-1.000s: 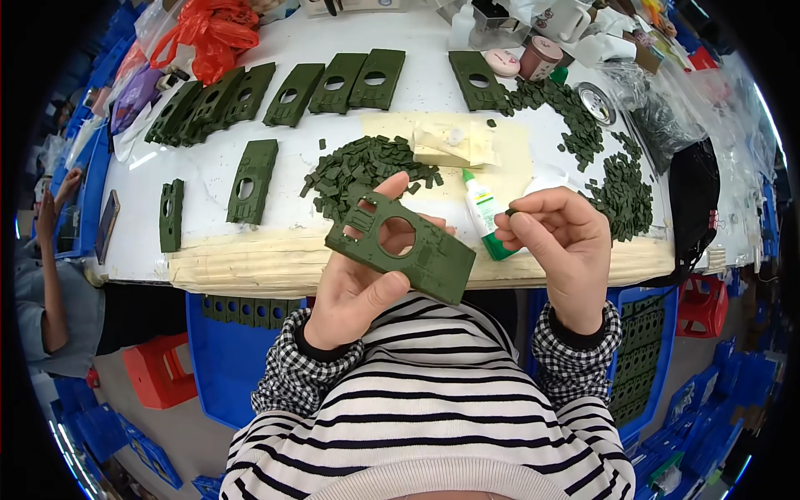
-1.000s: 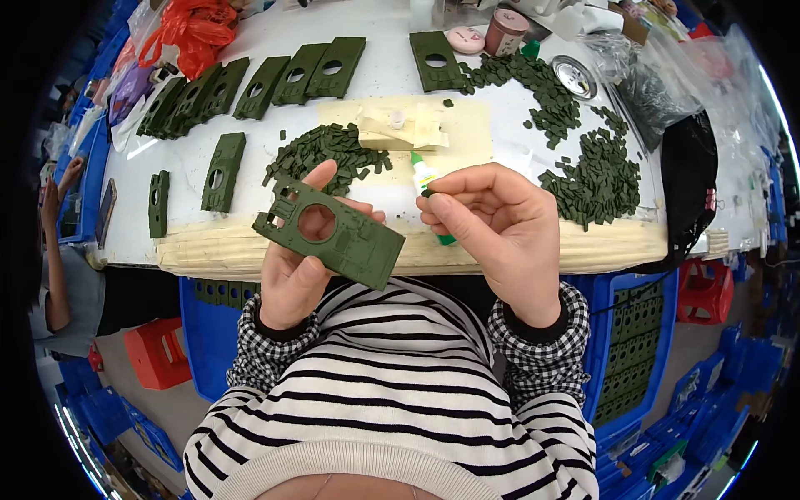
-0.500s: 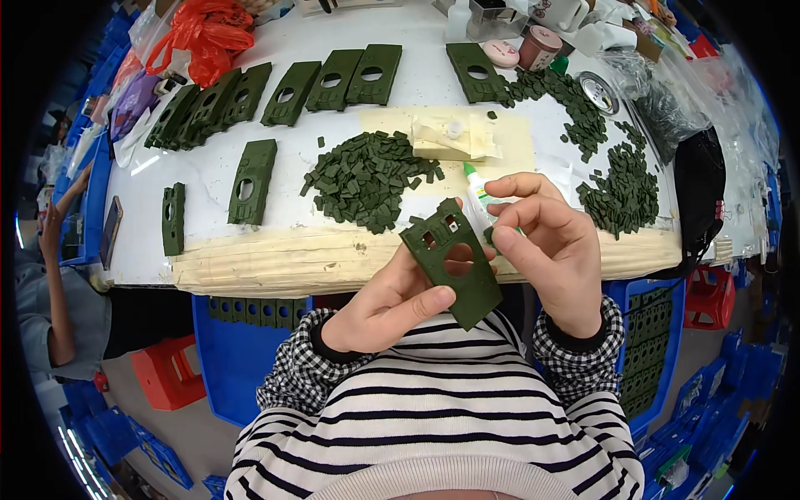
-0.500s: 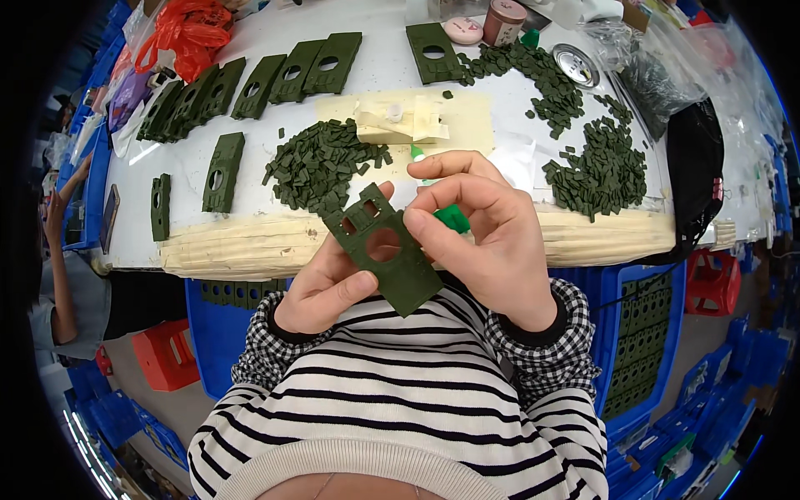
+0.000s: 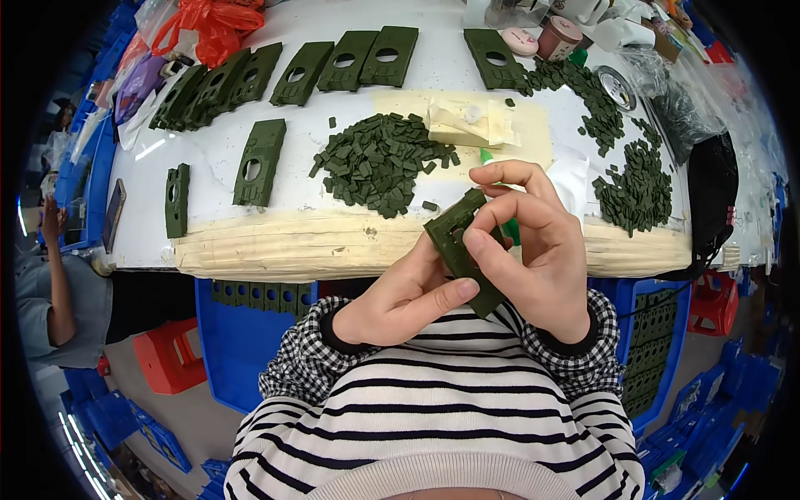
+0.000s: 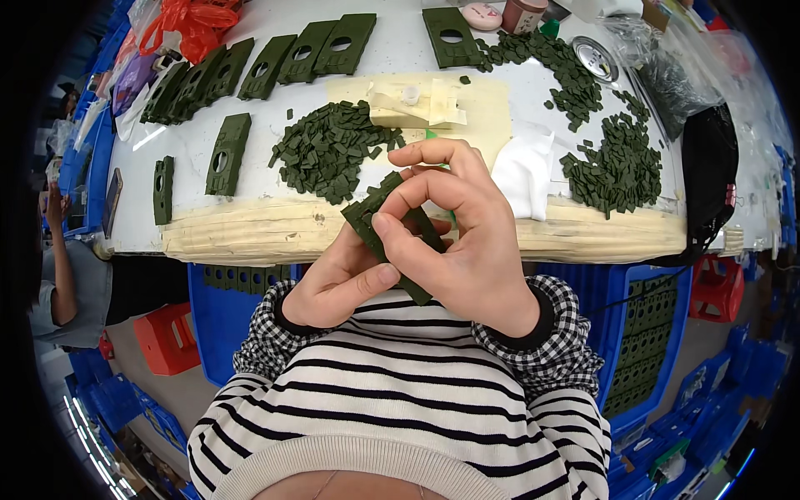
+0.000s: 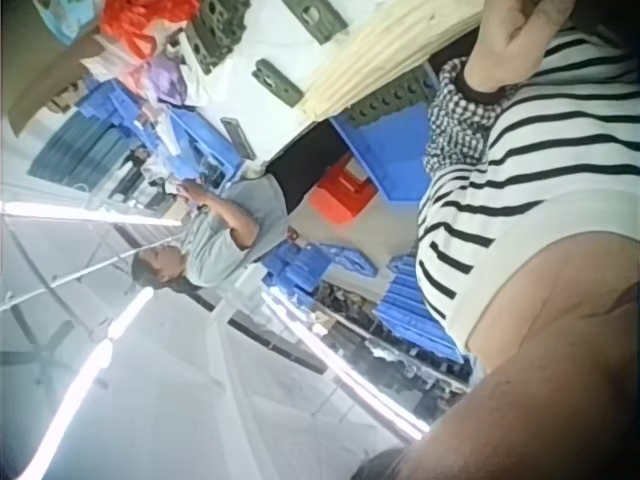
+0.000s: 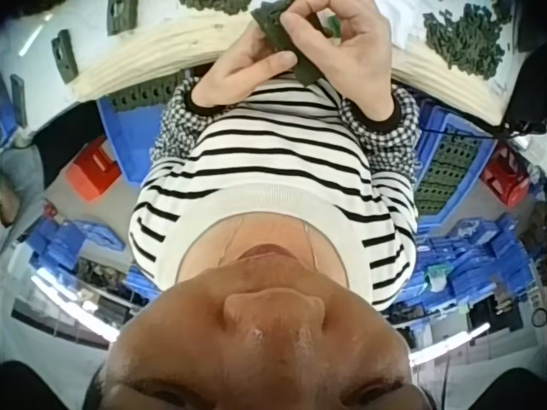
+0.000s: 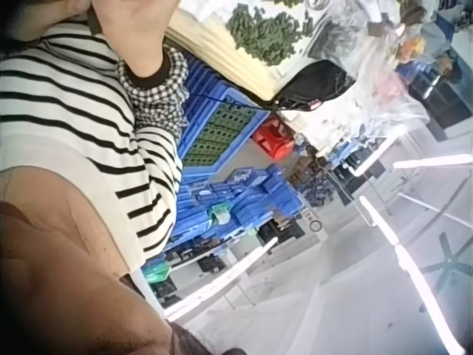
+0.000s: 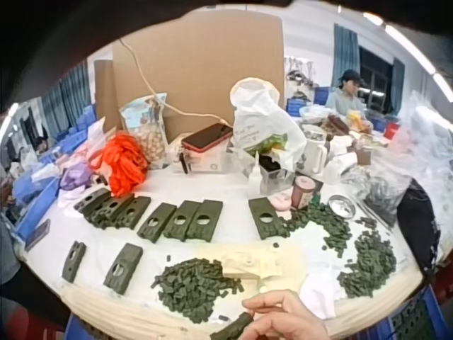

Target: Assembling components of green toy tanks at a factory workbench.

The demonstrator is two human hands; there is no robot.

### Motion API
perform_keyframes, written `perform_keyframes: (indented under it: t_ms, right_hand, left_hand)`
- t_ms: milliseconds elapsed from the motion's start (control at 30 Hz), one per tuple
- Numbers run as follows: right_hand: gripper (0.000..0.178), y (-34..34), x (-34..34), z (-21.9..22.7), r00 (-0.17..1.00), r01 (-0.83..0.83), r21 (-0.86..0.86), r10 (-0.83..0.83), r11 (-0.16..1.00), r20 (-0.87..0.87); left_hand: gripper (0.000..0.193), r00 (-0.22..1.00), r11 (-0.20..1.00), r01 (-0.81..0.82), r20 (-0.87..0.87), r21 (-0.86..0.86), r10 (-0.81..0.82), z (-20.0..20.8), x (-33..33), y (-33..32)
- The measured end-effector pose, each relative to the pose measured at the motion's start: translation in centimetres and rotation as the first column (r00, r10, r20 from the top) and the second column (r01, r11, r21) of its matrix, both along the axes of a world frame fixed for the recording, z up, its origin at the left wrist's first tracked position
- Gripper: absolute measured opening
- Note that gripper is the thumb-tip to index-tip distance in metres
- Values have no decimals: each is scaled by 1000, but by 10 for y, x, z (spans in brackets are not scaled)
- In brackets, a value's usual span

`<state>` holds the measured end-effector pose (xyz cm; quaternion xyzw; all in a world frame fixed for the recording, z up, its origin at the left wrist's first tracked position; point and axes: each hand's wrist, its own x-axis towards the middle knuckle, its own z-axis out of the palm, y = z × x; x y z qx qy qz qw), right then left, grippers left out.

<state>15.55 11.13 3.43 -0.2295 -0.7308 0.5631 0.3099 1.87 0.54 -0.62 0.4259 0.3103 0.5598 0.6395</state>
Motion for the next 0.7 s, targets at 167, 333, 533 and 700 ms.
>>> perform_keyframes:
  t_ms: [167,333,533,700]
  right_hand:
    - [4,-1,-1,-2,1000,8,23,-8,1000,-3]
    - [4,-2,-2,-3,1000,25,46,-25,999,-4]
    - [4,-5,-4,-2,999,44,38,-44,998,-9]
    - [5,-6,-5,-2,999,52,38,-52,998,-12]
  left_hand:
    - [59,1000,1000,-5,4,-16,6,-1,1,0]
    - [59,1000,1000,-15,-15,-9,14,-1,1,0]
    - [59,999,999,-25,-29,25,26,1,2,1]
    - [61,998,999,-46,-52,2,46,1,2,0]
